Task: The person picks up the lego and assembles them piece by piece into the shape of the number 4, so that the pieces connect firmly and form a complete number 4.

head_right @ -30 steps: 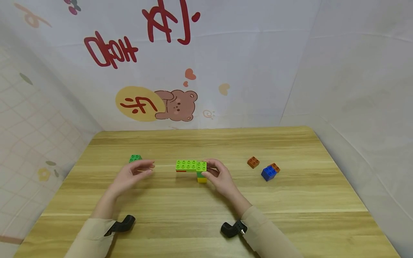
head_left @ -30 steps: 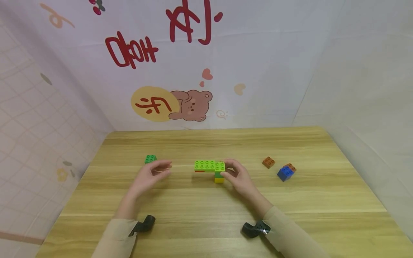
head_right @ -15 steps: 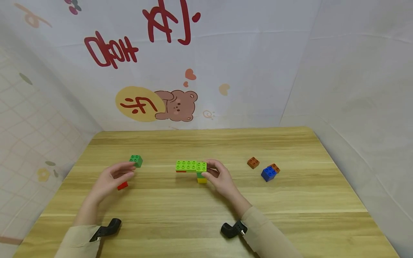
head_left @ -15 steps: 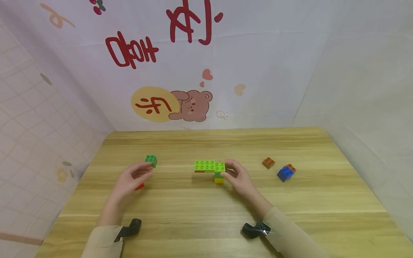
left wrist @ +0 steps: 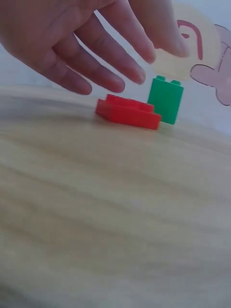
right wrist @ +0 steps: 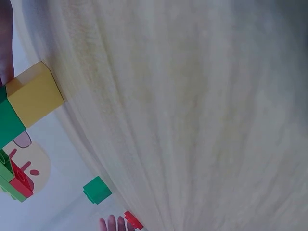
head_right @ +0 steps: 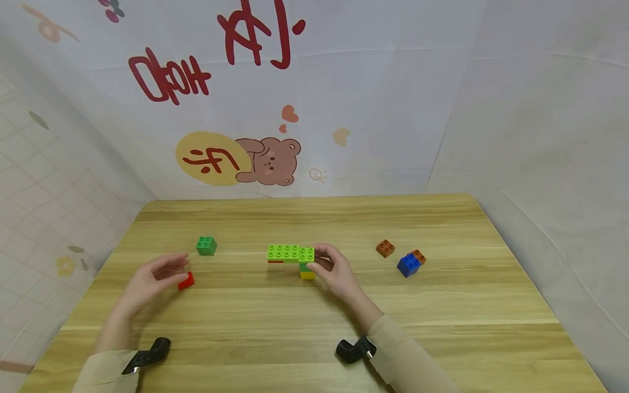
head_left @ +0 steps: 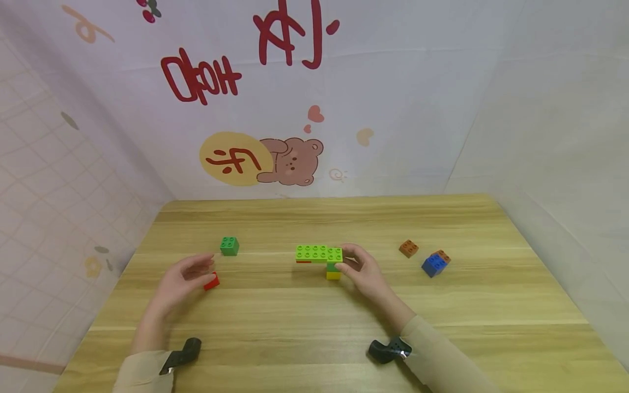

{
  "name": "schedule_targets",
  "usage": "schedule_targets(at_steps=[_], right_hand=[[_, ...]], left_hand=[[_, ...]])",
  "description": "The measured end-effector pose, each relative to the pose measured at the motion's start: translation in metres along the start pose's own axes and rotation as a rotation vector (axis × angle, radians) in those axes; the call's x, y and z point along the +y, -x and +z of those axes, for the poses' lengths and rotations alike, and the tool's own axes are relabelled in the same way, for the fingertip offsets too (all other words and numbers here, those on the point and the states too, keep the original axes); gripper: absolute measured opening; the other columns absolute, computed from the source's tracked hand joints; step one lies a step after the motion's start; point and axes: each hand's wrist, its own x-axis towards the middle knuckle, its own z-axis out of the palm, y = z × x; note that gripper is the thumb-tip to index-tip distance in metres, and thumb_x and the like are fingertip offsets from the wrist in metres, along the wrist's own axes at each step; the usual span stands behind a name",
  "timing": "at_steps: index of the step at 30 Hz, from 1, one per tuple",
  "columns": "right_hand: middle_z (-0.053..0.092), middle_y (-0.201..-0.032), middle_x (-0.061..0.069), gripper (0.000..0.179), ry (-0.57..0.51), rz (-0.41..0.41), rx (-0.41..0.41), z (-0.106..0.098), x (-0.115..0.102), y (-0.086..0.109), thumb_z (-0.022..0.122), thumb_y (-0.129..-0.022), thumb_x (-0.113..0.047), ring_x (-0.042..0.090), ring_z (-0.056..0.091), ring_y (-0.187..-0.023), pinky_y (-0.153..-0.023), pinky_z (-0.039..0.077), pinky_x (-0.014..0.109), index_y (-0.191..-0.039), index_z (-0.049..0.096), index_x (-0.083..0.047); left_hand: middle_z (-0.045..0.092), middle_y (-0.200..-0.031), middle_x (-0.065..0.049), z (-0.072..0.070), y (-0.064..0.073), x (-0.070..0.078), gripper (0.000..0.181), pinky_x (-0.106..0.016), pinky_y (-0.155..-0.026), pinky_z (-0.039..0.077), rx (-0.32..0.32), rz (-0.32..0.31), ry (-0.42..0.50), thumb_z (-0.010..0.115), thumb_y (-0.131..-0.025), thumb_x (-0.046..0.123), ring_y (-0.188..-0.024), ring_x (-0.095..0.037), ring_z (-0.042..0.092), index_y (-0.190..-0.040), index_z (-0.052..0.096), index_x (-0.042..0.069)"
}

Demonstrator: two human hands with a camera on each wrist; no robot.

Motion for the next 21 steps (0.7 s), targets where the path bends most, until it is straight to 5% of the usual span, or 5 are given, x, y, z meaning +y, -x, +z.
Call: schedule_targets(at_steps=[5, 11, 21], right_hand=[[0.054, -0.129, 0.02, 0.037, -0.001, -0.001, 0.0, 0.0, 0.002, 0.0, 0.07, -0.09, 0.0, 0.037, 0.055, -0.116, -0.096, 0.049, 0.028, -0.124, 0.057, 0.006], [0.054, -0.13, 0.02, 0.037, 0.009, -0.003, -0.003, 0.0, 0.001, 0.0, 0.07, -0.09, -0.001, 0.035, 0.055, -0.116, -0.097, 0.049, 0.028, -0.125, 0.057, 0.005], [0.054, -0.129, 0.021, 0.037, 0.003, -0.011, -0.009, 0.0, 0.001, 0.0, 0.07, -0.09, 0.0, 0.037, 0.054, -0.117, -0.097, 0.049, 0.028, -0.125, 0.057, 0.005]], left_hand=[[0.063, -0.127, -0.019, -0.005, 0.003, -0.004, 0.058, -0.014, -0.088, 0.045, -0.046, -0.083, -0.062, 0.079, -0.086, 0.02, -0.115, -0.034, 0.059, -0.136, 0.058, -0.001], [0.06, -0.134, -0.016, -0.006, 0.006, -0.009, 0.064, -0.015, -0.091, 0.04, -0.09, -0.154, -0.074, 0.083, -0.082, 0.021, -0.123, -0.034, 0.052, -0.137, 0.058, 0.001], [0.059, -0.129, -0.019, -0.006, 0.005, -0.022, 0.061, -0.007, -0.093, 0.032, -0.098, 0.03, -0.166, 0.087, -0.076, 0.015, -0.118, -0.028, 0.051, -0.129, 0.063, -0.001]])
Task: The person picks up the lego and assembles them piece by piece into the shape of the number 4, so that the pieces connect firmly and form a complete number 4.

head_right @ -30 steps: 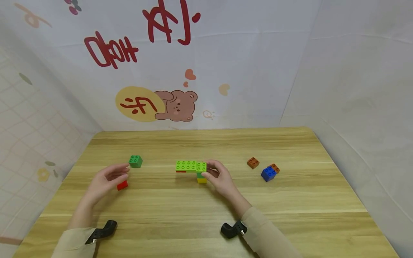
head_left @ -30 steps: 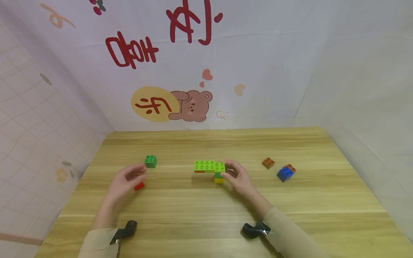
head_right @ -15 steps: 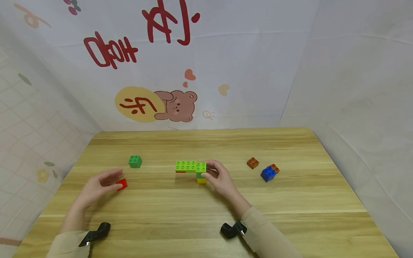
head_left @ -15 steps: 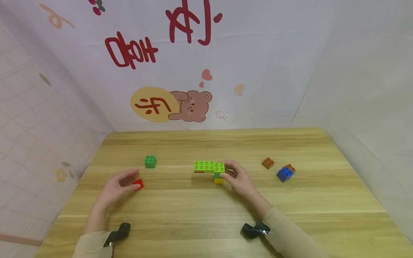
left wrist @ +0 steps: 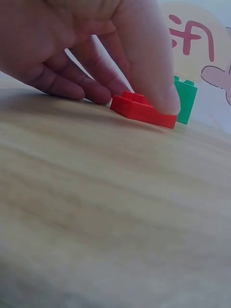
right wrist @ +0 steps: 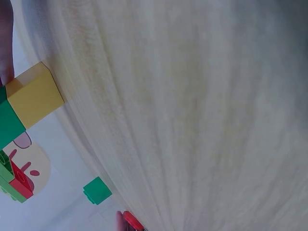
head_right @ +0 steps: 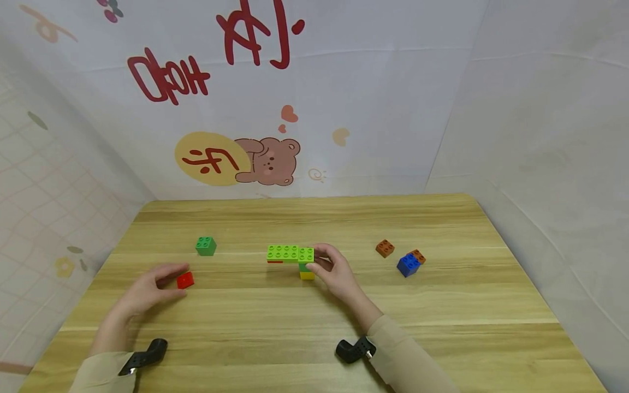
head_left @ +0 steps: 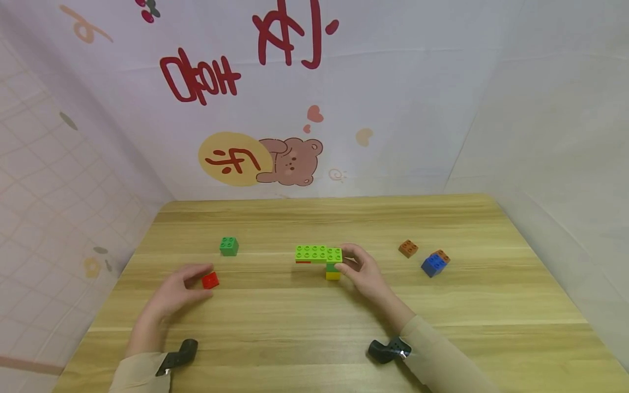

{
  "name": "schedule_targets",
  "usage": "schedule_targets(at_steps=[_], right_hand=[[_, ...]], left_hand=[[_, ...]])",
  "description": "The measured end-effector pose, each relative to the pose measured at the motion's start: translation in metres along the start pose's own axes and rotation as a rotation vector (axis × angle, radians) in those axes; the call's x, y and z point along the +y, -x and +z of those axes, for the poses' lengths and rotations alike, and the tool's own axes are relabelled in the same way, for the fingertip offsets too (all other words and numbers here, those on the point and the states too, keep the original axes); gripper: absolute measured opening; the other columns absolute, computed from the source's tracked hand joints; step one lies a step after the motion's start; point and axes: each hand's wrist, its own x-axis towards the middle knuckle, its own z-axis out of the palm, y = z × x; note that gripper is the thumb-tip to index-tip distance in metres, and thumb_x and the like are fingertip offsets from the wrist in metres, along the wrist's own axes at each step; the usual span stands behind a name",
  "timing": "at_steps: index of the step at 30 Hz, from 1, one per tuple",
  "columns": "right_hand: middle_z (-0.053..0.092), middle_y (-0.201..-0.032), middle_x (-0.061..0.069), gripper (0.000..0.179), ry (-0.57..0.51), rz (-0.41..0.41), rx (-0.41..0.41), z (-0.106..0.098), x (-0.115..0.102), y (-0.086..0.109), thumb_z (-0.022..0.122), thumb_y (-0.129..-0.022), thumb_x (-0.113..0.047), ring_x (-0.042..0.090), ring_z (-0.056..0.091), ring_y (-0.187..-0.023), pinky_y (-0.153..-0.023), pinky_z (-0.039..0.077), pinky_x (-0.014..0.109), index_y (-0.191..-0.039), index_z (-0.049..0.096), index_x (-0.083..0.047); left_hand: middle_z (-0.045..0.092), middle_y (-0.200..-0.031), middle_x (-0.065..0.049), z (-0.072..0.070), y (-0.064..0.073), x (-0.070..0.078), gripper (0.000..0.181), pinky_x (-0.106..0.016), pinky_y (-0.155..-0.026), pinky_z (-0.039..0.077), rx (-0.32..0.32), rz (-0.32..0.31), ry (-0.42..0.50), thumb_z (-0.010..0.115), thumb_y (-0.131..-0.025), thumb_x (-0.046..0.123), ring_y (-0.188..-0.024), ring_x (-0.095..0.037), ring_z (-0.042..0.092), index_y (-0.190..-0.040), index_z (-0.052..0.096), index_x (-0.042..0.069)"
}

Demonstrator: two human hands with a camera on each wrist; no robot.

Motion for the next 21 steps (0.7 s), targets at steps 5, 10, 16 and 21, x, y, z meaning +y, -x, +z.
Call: schedule_targets(at_steps=[5, 10, 16, 21], right_hand=[[0.055, -0.129, 0.02, 0.037, 0.006, 0.003, -0.001, 0.0003, -0.0004, -0.0003, 0.07, -0.091, -0.001, 0.036, 0.055, -0.116, -0.097, 0.049, 0.029, -0.124, 0.057, 0.004], [0.055, -0.129, 0.019, 0.036, 0.02, 0.002, -0.002, 0.0009, -0.0004, -0.0001, 0.07, -0.091, -0.002, 0.034, 0.056, -0.117, -0.097, 0.049, 0.031, -0.124, 0.057, 0.004], [0.055, -0.128, 0.02, 0.035, 0.018, -0.001, 0.001, 0.0005, 0.0008, -0.0006, 0.069, -0.091, -0.001, 0.036, 0.055, -0.117, -0.097, 0.049, 0.03, -0.124, 0.057, 0.005], [0.055, -0.127, 0.022, 0.035, 0.004, -0.004, 0.0, 0.0001, 0.001, -0.0013, 0.068, -0.091, 0.0, 0.038, 0.054, -0.117, -0.097, 0.049, 0.029, -0.124, 0.056, 0.006]], left_hand=[[0.059, -0.126, -0.019, 0.0006, -0.0004, -0.0033, 0.057, -0.008, -0.092, 0.032, -0.007, 0.041, -0.034, 0.086, -0.076, 0.012, -0.115, -0.026, 0.05, -0.127, 0.064, -0.002], [0.059, -0.122, -0.02, 0.0024, -0.0007, -0.0044, 0.055, -0.01, -0.091, 0.036, -0.009, 0.055, -0.021, 0.085, -0.075, 0.004, -0.112, -0.03, 0.052, -0.125, 0.064, -0.005], [0.061, -0.117, -0.018, 0.0027, -0.0006, -0.0029, 0.05, -0.017, -0.087, 0.043, -0.01, 0.031, -0.016, 0.084, -0.075, 0.002, -0.104, -0.028, 0.056, -0.121, 0.066, -0.004], [0.063, -0.111, -0.014, 0.0037, -0.0006, -0.0017, 0.044, -0.023, -0.083, 0.046, 0.008, 0.012, -0.036, 0.084, -0.075, 0.003, -0.097, -0.024, 0.058, -0.116, 0.069, -0.003]])
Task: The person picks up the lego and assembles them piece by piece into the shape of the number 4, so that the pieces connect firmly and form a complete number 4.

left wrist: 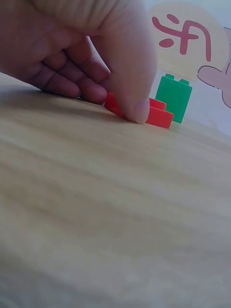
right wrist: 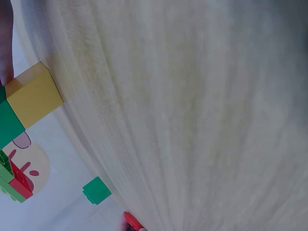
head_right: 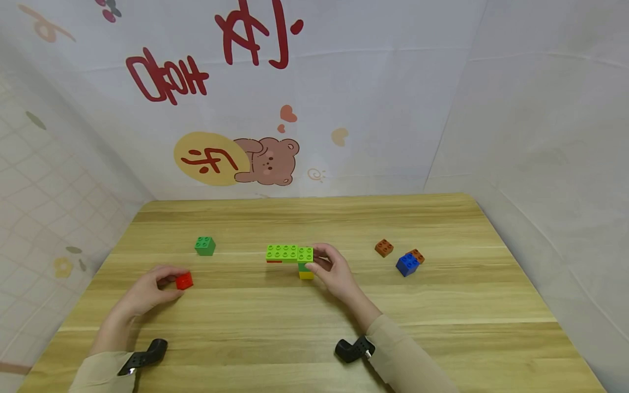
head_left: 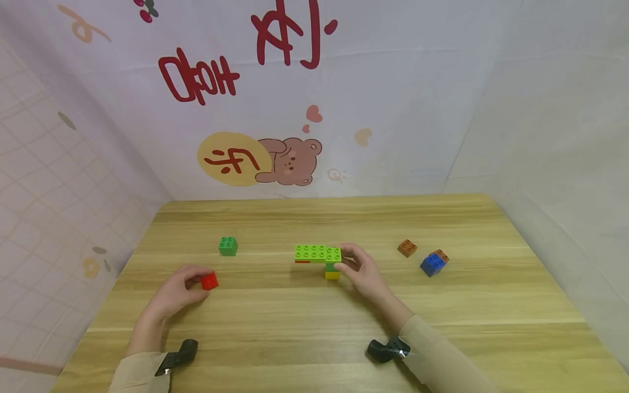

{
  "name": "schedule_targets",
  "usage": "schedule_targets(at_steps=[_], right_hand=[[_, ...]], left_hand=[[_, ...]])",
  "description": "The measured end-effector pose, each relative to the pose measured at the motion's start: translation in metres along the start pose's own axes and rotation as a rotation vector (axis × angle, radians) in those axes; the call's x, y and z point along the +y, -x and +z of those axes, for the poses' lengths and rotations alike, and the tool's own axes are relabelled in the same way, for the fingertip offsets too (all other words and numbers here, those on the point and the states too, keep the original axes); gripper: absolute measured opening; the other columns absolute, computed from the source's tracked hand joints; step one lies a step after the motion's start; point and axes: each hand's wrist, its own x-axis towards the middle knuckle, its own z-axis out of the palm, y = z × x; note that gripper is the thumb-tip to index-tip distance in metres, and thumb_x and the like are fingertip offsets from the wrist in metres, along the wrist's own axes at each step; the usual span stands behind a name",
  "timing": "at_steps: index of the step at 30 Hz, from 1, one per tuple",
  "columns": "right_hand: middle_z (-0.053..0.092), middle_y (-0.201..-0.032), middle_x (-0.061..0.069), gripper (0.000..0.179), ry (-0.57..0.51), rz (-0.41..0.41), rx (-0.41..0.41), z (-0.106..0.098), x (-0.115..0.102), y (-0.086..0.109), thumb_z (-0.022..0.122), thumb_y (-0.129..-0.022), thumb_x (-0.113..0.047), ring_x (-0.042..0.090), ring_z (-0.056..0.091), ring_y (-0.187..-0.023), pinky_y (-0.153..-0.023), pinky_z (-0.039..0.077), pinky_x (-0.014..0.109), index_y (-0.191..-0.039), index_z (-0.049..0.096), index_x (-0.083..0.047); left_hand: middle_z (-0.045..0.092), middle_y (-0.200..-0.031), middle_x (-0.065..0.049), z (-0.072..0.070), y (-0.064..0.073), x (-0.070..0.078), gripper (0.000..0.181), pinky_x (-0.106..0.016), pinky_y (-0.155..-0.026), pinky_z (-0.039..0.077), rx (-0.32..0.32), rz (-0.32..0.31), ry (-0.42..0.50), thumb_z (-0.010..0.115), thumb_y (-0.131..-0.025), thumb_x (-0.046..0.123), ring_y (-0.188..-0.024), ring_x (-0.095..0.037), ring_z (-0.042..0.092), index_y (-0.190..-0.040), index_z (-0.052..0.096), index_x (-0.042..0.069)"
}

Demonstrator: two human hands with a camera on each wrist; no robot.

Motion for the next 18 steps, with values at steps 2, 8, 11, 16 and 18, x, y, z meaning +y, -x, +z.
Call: schedule_targets(at_steps=[2, 8, 11, 16, 18], right_hand=[[0.055, -0.127, 0.022, 0.036, 0.004, -0.001, -0.001, -0.0002, -0.0001, -0.0001, 0.069, -0.091, 0.0, 0.038, 0.054, -0.117, -0.097, 0.049, 0.03, -0.124, 0.056, 0.006], [0.056, -0.128, 0.019, 0.035, 0.017, -0.007, -0.008, -0.0008, -0.0009, 0.0001, 0.07, -0.091, -0.003, 0.036, 0.055, -0.118, -0.098, 0.048, 0.031, -0.124, 0.057, 0.004], [0.056, -0.128, 0.018, 0.035, 0.017, -0.012, -0.011, -0.001, -0.001, 0.0001, 0.069, -0.091, -0.003, 0.036, 0.054, -0.118, -0.098, 0.048, 0.031, -0.124, 0.058, 0.003], [0.056, -0.127, 0.019, 0.035, 0.014, -0.023, -0.012, -0.0015, -0.0002, 0.0001, 0.069, -0.091, -0.003, 0.037, 0.054, -0.117, -0.098, 0.048, 0.032, -0.123, 0.058, 0.004], [0.056, -0.127, 0.02, 0.035, 0.014, -0.027, -0.012, -0.0014, 0.0, 0.0002, 0.069, -0.092, -0.002, 0.038, 0.054, -0.117, -0.098, 0.048, 0.032, -0.124, 0.057, 0.004]], left_hand=[[0.064, -0.11, -0.014, 0.0003, -0.0003, -0.0002, 0.042, -0.024, -0.082, 0.047, 0.011, -0.006, -0.015, 0.085, -0.076, 0.004, -0.096, -0.023, 0.059, -0.115, 0.07, -0.002], [0.065, -0.109, -0.011, 0.0008, -0.0012, -0.0009, 0.039, -0.024, -0.083, 0.047, 0.022, -0.044, -0.047, 0.085, -0.077, 0.008, -0.097, -0.022, 0.059, -0.113, 0.072, 0.001], [0.066, -0.109, -0.011, 0.0007, -0.001, -0.0003, 0.038, -0.026, -0.082, 0.048, 0.017, -0.048, -0.055, 0.085, -0.078, 0.009, -0.097, -0.023, 0.059, -0.113, 0.072, 0.001], [0.067, -0.11, -0.012, 0.0001, -0.0007, 0.0033, 0.038, -0.029, -0.082, 0.049, 0.011, -0.061, -0.046, 0.085, -0.078, 0.01, -0.098, -0.026, 0.06, -0.112, 0.073, 0.001], [0.067, -0.11, -0.013, -0.0003, -0.0006, 0.0051, 0.038, -0.029, -0.081, 0.049, 0.011, -0.069, -0.035, 0.085, -0.078, 0.01, -0.098, -0.026, 0.06, -0.113, 0.072, 0.001]])
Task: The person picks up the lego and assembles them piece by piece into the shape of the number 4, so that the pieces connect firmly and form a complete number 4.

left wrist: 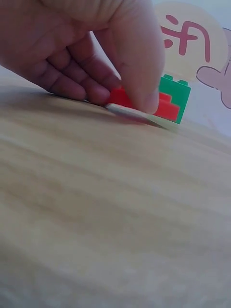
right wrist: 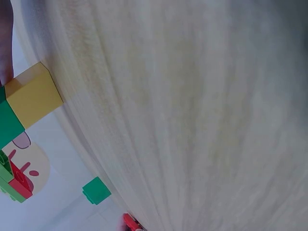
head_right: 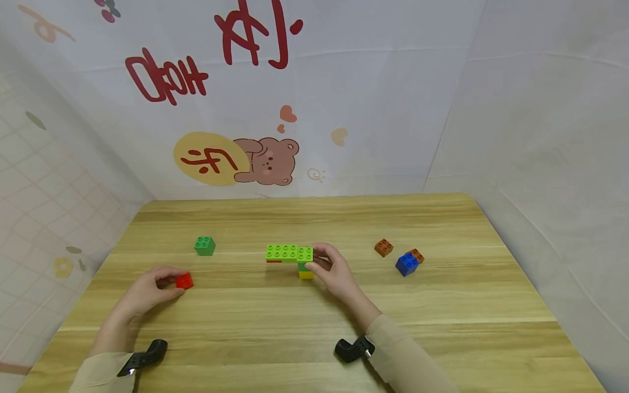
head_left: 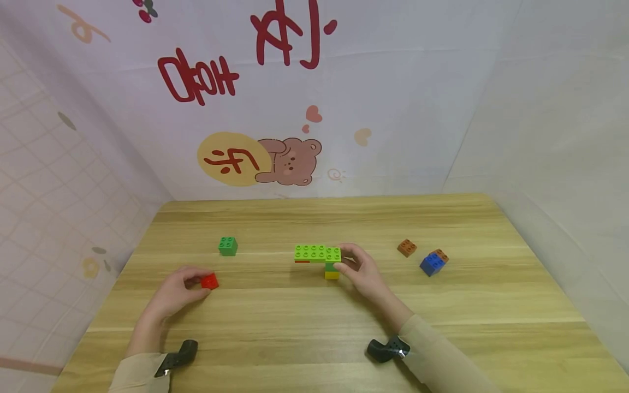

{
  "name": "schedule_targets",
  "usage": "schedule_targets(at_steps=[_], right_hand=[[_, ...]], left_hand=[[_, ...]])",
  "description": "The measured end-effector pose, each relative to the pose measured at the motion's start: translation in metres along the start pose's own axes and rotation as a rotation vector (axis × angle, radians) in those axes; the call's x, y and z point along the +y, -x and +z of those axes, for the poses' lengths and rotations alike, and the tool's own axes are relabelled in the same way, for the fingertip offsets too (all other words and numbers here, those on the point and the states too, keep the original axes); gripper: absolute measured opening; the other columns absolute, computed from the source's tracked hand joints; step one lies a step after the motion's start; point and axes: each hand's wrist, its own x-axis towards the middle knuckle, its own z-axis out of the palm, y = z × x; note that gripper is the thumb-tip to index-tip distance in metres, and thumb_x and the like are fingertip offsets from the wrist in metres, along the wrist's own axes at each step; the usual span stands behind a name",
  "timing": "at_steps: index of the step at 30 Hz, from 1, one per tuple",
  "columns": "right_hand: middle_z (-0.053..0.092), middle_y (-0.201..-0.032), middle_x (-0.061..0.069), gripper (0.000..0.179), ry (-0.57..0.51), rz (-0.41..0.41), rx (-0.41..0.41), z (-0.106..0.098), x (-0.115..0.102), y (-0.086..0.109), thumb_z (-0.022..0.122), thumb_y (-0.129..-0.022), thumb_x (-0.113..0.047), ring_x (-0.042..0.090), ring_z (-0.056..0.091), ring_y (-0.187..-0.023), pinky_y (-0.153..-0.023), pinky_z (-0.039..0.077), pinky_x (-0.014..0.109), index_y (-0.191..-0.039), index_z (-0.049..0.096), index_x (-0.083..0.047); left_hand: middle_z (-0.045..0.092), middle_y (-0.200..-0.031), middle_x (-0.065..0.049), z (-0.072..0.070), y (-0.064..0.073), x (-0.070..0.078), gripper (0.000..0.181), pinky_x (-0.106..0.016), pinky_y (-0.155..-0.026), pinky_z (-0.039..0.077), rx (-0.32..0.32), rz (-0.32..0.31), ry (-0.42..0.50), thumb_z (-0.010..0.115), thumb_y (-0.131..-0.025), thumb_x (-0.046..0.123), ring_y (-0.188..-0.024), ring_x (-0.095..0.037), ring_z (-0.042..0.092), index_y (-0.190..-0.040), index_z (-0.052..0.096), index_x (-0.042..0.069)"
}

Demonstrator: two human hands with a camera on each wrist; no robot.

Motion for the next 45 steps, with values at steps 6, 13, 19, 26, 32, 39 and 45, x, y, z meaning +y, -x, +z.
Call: schedule_targets(at_steps=[6, 13, 19, 26, 32, 39, 45], right_hand=[[0.056, -0.127, 0.018, 0.035, 0.003, 0.014, 0.003, 0.001, 0.0, 0.0, 0.069, -0.092, -0.003, 0.035, 0.054, -0.118, -0.098, 0.048, 0.03, -0.124, 0.057, 0.003], [0.054, -0.127, 0.022, 0.034, 0.021, 0.0, -0.002, 0.002, 0.0, 0.0, 0.063, -0.092, 0.008, 0.04, 0.053, -0.118, -0.098, 0.048, 0.031, -0.125, 0.054, 0.009], [0.055, -0.127, 0.021, 0.034, 0.025, -0.003, -0.003, 0.001, 0.001, -0.001, 0.064, -0.092, 0.006, 0.037, 0.054, -0.118, -0.098, 0.048, 0.031, -0.124, 0.055, 0.008], [0.055, -0.129, 0.019, 0.035, -0.007, 0.003, -0.005, 0.001, 0.001, 0.0, 0.068, -0.092, -0.003, 0.035, 0.054, -0.119, -0.099, 0.048, 0.031, -0.125, 0.057, 0.003], [0.055, -0.128, 0.018, 0.035, -0.011, 0.007, -0.004, 0.001, 0.0, 0.0, 0.069, -0.092, -0.003, 0.034, 0.054, -0.118, -0.097, 0.049, 0.031, -0.125, 0.057, 0.002], [0.057, -0.126, 0.015, 0.034, 0.002, 0.015, 0.011, 0.001, 0.0, 0.0, 0.069, -0.092, -0.003, 0.026, 0.056, -0.117, -0.097, 0.049, 0.029, -0.124, 0.058, 0.001], [0.057, -0.127, 0.018, 0.034, -0.006, 0.007, 0.011, 0.002, 0.0, 0.0, 0.068, -0.092, -0.001, 0.032, 0.055, -0.118, -0.098, 0.048, 0.03, -0.124, 0.058, 0.003]], left_hand=[[0.065, -0.112, -0.017, 0.001, 0.0, 0.007, 0.041, -0.024, -0.075, 0.051, -0.005, -0.044, 0.087, 0.083, -0.08, 0.008, -0.092, -0.024, 0.062, -0.117, 0.07, -0.001], [0.063, -0.117, -0.02, 0.009, -0.005, 0.018, 0.042, -0.023, -0.075, 0.053, -0.006, -0.093, 0.2, 0.082, -0.08, 0.004, -0.093, -0.023, 0.064, -0.119, 0.069, -0.003], [0.063, -0.117, -0.02, 0.018, -0.013, 0.031, 0.04, -0.025, -0.076, 0.055, -0.032, -0.093, 0.297, 0.079, -0.081, 0.002, -0.095, -0.027, 0.063, -0.12, 0.068, -0.002], [0.062, -0.115, -0.017, 0.029, -0.024, 0.045, 0.042, -0.023, -0.078, 0.054, -0.069, -0.019, 0.306, 0.082, -0.08, 0.004, -0.095, -0.026, 0.064, -0.12, 0.069, 0.0], [0.064, -0.115, -0.011, 0.036, -0.036, 0.065, 0.041, -0.031, -0.085, 0.054, -0.084, 0.107, 0.291, 0.083, -0.08, 0.008, -0.097, -0.023, 0.065, -0.119, 0.071, 0.003], [0.064, -0.116, -0.005, 0.037, -0.046, 0.093, 0.039, -0.035, -0.093, 0.052, -0.074, 0.154, 0.273, 0.081, -0.083, 0.008, -0.103, -0.021, 0.063, -0.12, 0.071, 0.009], [0.066, -0.112, -0.004, 0.039, -0.053, 0.122, 0.037, -0.044, -0.097, 0.049, -0.068, 0.217, 0.265, 0.08, -0.083, 0.007, -0.101, -0.021, 0.065, -0.119, 0.072, 0.009]])
